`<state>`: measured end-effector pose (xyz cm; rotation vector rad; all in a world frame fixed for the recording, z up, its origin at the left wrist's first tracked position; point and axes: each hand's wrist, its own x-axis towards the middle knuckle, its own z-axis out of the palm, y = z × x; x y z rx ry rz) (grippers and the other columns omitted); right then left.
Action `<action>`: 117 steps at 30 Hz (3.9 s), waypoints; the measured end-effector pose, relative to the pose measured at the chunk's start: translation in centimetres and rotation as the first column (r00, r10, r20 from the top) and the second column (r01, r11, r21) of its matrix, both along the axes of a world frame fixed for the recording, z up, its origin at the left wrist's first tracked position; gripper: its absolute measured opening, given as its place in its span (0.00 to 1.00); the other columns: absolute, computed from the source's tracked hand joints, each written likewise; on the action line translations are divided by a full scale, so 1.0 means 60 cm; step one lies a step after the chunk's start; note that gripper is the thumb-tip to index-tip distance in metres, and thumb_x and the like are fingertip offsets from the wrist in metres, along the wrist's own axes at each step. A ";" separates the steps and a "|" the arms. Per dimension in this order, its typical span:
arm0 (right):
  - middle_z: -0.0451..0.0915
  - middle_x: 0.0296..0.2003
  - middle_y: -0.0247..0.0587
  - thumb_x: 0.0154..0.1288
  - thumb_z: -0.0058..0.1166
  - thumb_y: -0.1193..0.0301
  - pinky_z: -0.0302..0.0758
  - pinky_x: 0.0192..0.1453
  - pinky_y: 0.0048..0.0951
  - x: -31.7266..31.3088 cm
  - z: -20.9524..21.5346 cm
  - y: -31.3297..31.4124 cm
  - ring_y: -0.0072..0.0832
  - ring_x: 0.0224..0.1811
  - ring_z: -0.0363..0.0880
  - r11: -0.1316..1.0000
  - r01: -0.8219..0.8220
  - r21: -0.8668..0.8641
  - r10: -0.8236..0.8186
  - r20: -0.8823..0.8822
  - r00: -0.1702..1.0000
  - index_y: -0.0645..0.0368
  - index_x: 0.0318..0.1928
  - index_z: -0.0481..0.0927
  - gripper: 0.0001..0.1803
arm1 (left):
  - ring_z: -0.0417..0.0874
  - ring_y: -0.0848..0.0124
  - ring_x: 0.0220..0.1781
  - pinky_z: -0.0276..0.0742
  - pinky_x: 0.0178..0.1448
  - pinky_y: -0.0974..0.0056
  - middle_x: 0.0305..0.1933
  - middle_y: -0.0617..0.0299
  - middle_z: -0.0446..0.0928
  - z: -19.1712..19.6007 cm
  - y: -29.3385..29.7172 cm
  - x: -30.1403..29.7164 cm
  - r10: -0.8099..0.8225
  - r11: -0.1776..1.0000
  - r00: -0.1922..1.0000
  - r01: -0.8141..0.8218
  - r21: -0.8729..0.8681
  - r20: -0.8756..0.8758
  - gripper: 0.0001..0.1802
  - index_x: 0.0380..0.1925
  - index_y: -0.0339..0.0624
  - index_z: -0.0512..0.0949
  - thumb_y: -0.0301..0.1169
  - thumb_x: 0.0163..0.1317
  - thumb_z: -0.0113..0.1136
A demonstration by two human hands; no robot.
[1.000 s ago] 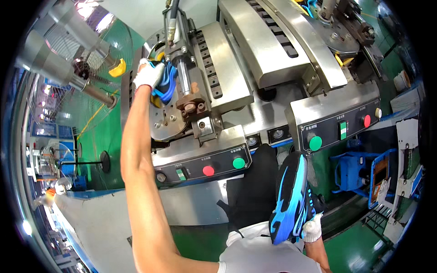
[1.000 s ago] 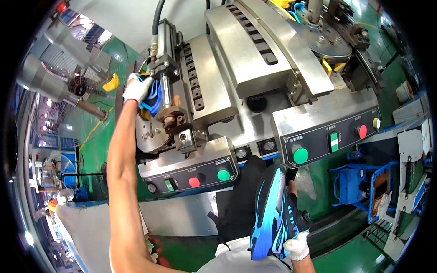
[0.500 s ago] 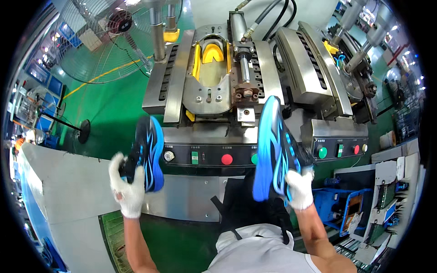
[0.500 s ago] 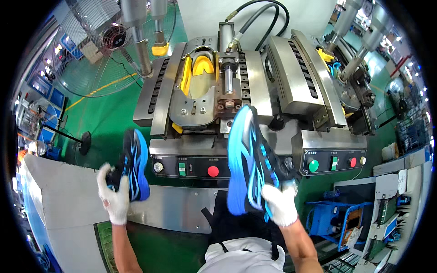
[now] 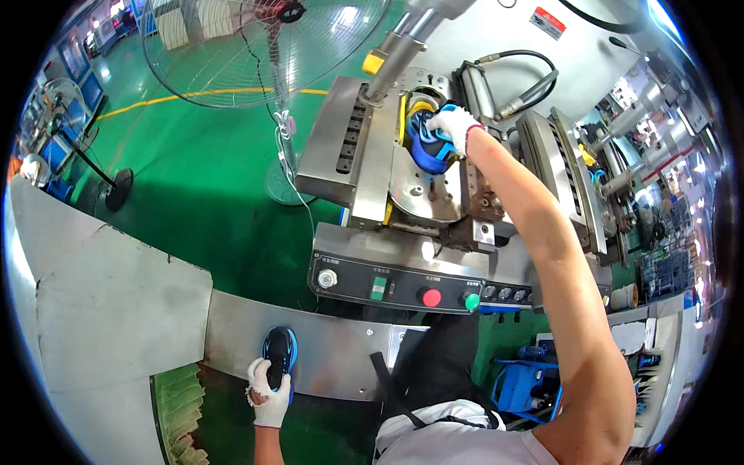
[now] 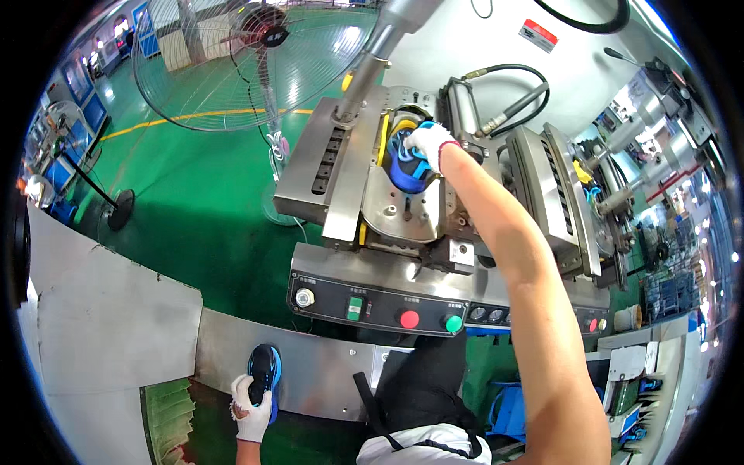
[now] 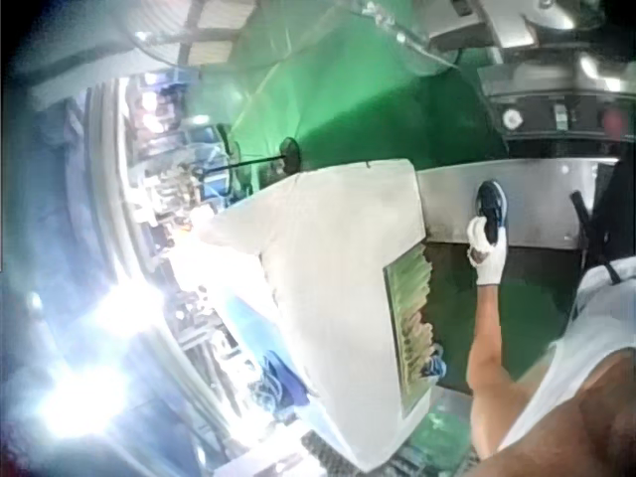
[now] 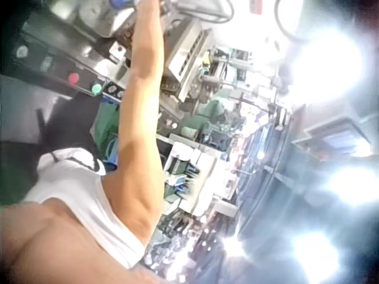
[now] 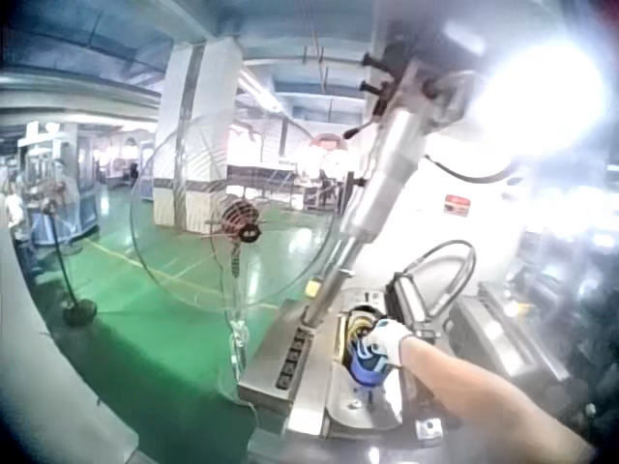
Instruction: The person repeatedly picks up blue and black sneakers from a green bin and places them into a metal machine. They press a button on the machine's control panel, wait for the cycle to complete, and then remove the processed sneakers to place them on a nearby table. This cycle is repeated continuously throughout the video.
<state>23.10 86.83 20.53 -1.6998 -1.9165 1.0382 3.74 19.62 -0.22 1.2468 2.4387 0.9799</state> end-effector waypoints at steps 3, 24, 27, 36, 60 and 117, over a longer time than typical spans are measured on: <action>0.89 0.51 0.56 0.58 0.61 0.65 0.83 0.58 0.40 -0.053 -0.084 0.017 0.47 0.53 0.89 0.916 -0.063 0.396 -0.107 0.393 0.913 0.62 0.48 0.89 0.20 | 0.80 0.44 0.64 0.79 0.67 0.47 0.65 0.45 0.75 -0.008 -0.008 -0.007 -0.056 0.998 0.996 0.057 -0.010 0.071 0.30 0.58 0.39 0.75 0.27 0.56 0.76; 0.62 0.77 0.67 0.62 0.71 0.63 0.58 0.85 0.52 0.204 -0.070 -0.616 0.60 0.82 0.58 0.664 -0.479 0.574 0.528 0.093 0.844 0.69 0.77 0.62 0.49 | 0.70 0.46 0.74 0.68 0.75 0.43 0.73 0.45 0.69 0.029 0.008 0.078 -0.057 0.989 0.996 0.047 -0.139 -0.067 0.38 0.73 0.40 0.67 0.32 0.64 0.71; 0.64 0.75 0.66 0.64 0.67 0.62 0.51 0.86 0.60 0.303 -0.190 -0.625 0.62 0.81 0.60 0.794 -0.427 0.433 0.248 0.410 0.877 0.67 0.74 0.67 0.42 | 0.79 0.46 0.63 0.75 0.68 0.46 0.62 0.46 0.77 0.005 0.019 0.008 -0.358 0.934 0.921 0.353 -0.058 -0.154 0.22 0.60 0.41 0.79 0.31 0.67 0.68; 0.53 0.82 0.63 0.59 0.69 0.49 0.49 0.87 0.53 0.436 -0.165 -0.757 0.56 0.86 0.49 0.855 -0.481 0.192 0.509 -0.143 0.849 0.64 0.82 0.54 0.59 | 0.82 0.49 0.48 0.79 0.54 0.49 0.45 0.46 0.79 0.191 0.195 0.212 -0.643 0.760 0.758 0.649 0.028 -0.112 0.09 0.44 0.37 0.82 0.31 0.69 0.62; 0.85 0.60 0.57 0.58 0.67 0.38 0.74 0.69 0.44 1.535 -0.045 -0.833 0.51 0.62 0.83 -0.302 0.829 0.470 -0.942 -0.280 -0.185 0.65 0.64 0.82 0.46 | 0.84 0.43 0.61 0.85 0.61 0.49 0.63 0.42 0.79 0.224 0.363 0.966 -0.905 -0.396 -0.423 0.880 0.263 0.052 0.32 0.61 0.37 0.79 0.32 0.56 0.79; 0.78 0.70 0.53 0.76 0.60 0.60 0.79 0.68 0.40 0.696 -0.281 -0.705 0.41 0.65 0.84 0.959 -0.214 -0.185 0.271 0.381 0.884 0.60 0.77 0.68 0.35 | 0.81 0.45 0.57 0.77 0.62 0.46 0.49 0.42 0.82 -0.039 -0.581 0.120 0.399 0.701 0.741 -0.626 -0.341 -0.541 0.17 0.48 0.35 0.85 0.36 0.79 0.52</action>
